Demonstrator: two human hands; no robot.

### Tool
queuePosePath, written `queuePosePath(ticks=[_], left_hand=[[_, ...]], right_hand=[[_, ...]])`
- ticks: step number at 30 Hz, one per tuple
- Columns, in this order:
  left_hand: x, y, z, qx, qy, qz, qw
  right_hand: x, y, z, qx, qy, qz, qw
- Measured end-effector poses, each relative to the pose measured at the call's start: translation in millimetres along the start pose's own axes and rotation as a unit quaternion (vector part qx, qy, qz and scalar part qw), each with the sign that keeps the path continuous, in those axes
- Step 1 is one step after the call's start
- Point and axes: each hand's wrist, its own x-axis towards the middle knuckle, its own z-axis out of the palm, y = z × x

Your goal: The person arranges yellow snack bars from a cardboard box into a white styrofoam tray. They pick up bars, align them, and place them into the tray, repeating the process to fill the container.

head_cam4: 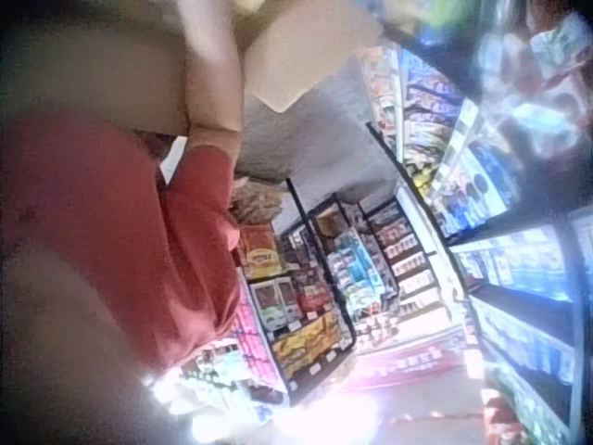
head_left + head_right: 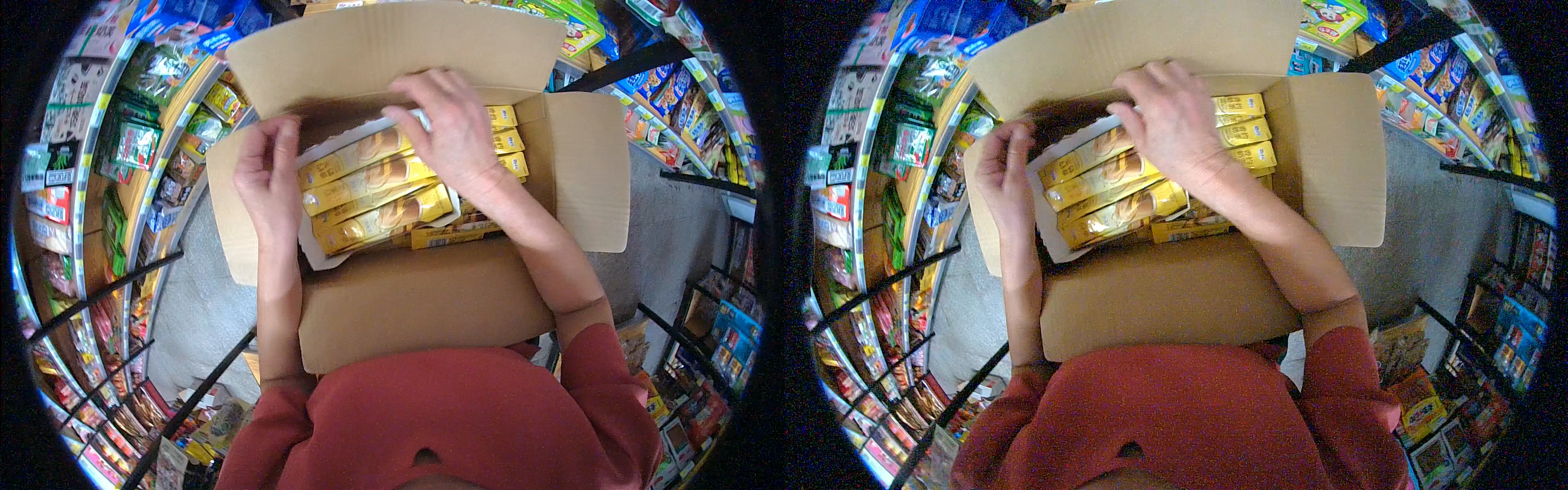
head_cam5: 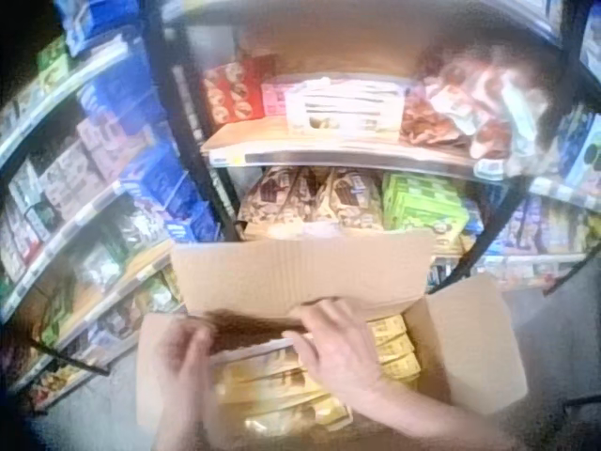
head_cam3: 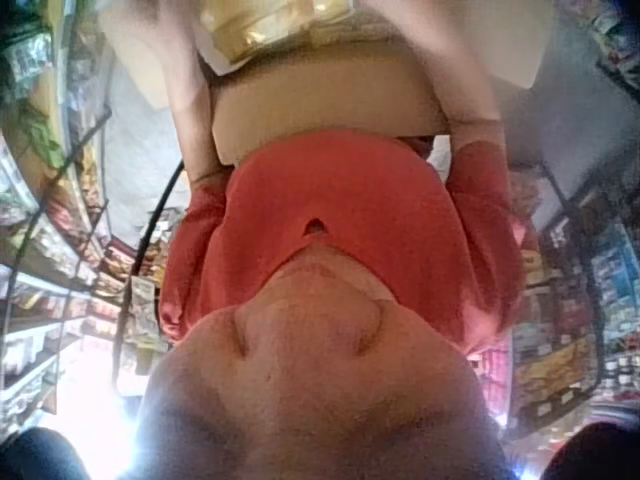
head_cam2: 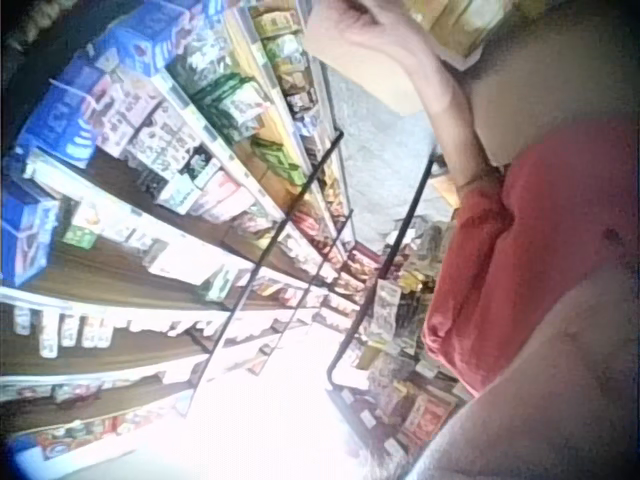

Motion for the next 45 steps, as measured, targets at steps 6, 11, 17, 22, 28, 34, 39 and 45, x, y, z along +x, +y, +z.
queuePosePath(ticks=[6,11,17,22,28,34,39,45], left_hand=[[11.3,21.2,15.4,0.387,-0.221,0.156,0.881],[21.3,27.8,10.7,0.437,-0.242,0.074,0.863],[25.4,19.0,-4.4,0.416,-0.184,0.014,0.89],[17.6,13.0,-14.1,0.392,-0.126,-0.033,0.91],[11.1,16.1,-8.9,0.331,-0.123,0.023,0.935],[3.6,12.4,13.3,0.316,-0.167,0.108,0.928],[-11.1,14.2,29.7,0.27,-0.171,0.14,0.937],[-14.1,4.9,39.7,0.285,-0.21,0.181,0.918]], right_hand=[[2.3,-1.2,18.9,0.036,-0.086,0.034,0.995],[18.2,5.2,30.6,0.072,-0.103,0.015,0.992],[42.7,5.9,56.1,0.08,-0.162,-0.046,0.983],[49.0,-4.4,63.1,0.052,-0.156,-0.094,0.982],[31.0,-5.5,43.1,-0.011,-0.086,-0.077,0.993],[3.6,0.0,2.4,-0.099,-0.102,-0.024,0.99],[-11.6,5.9,-36.2,-0.1,-0.191,0.011,0.976],[-4.1,7.6,-83.5,0.02,-0.34,0.102,0.935]])
